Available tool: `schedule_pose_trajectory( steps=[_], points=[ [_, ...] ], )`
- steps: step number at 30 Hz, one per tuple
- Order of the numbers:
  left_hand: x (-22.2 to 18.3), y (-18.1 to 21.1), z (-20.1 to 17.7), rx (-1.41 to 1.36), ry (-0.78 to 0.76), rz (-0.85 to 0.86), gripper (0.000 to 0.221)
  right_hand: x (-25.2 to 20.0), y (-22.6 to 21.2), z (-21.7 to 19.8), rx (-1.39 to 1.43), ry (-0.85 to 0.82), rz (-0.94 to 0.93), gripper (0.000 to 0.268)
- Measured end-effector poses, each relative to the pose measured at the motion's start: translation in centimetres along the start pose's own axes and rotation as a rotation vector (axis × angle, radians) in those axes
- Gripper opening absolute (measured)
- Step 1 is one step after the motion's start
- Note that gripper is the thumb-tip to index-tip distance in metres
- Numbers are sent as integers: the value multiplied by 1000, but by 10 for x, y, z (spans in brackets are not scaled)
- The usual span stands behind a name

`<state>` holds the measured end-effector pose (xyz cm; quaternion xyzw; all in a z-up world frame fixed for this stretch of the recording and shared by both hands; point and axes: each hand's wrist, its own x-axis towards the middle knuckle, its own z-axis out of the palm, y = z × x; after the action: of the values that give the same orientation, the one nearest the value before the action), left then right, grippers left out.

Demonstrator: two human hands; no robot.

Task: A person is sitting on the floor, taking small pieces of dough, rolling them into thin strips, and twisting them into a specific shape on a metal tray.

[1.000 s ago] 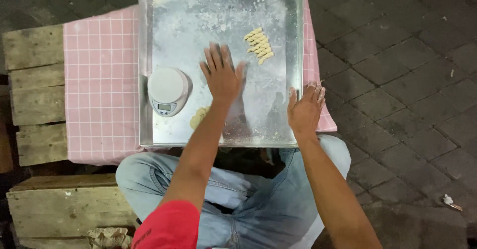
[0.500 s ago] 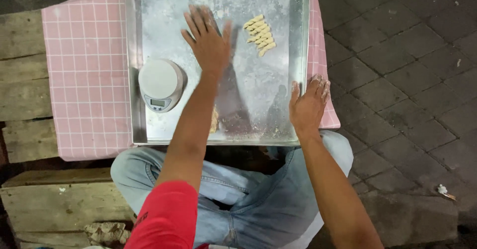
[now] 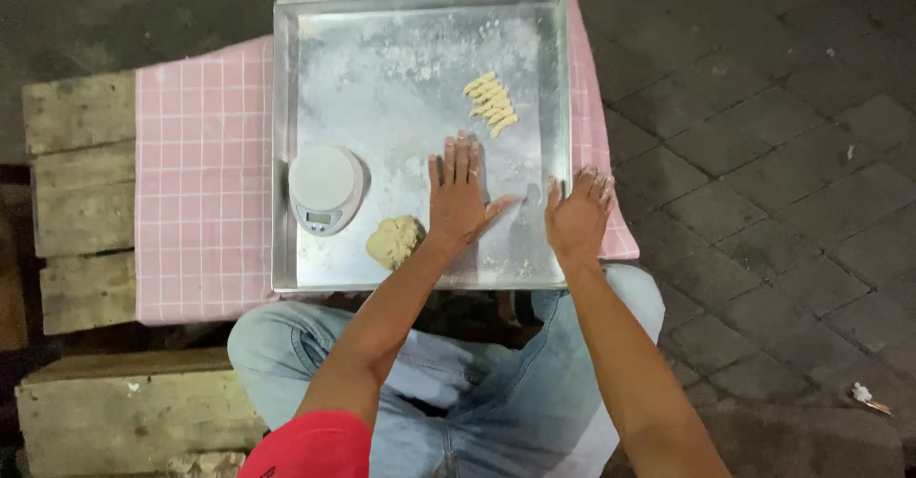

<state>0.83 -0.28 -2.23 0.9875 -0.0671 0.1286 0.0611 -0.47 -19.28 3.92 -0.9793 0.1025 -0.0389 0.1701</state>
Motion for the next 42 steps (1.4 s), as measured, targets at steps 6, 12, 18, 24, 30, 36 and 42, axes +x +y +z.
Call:
schedule_pose_trajectory(
  steps=[6,12,18,24,30,36,42],
  points=[
    [32,-25,6,-73,-100,202,105,3,5,3,14,-8,10,73],
    [46,-43,-53,-1214,-83,-363,31,-2,10,12,-27,10,-49,70],
    [17,-63,-58,-216,-340,-172,36,0,8,6,27,-25,-9,69],
    [1,-65,-59,-163,-521,-93,15,-2,10,7,39,-53,25,69],
    [-17,-44,-49,3,-176,49,47,-3,6,8,-9,9,7,69],
    [10,-20,-28,-5,-15,-74,92,-1,9,15,-65,49,-10,67],
    [75,-49,4,14,107,-105,94,4,5,8,-60,5,16,67]
  ],
)
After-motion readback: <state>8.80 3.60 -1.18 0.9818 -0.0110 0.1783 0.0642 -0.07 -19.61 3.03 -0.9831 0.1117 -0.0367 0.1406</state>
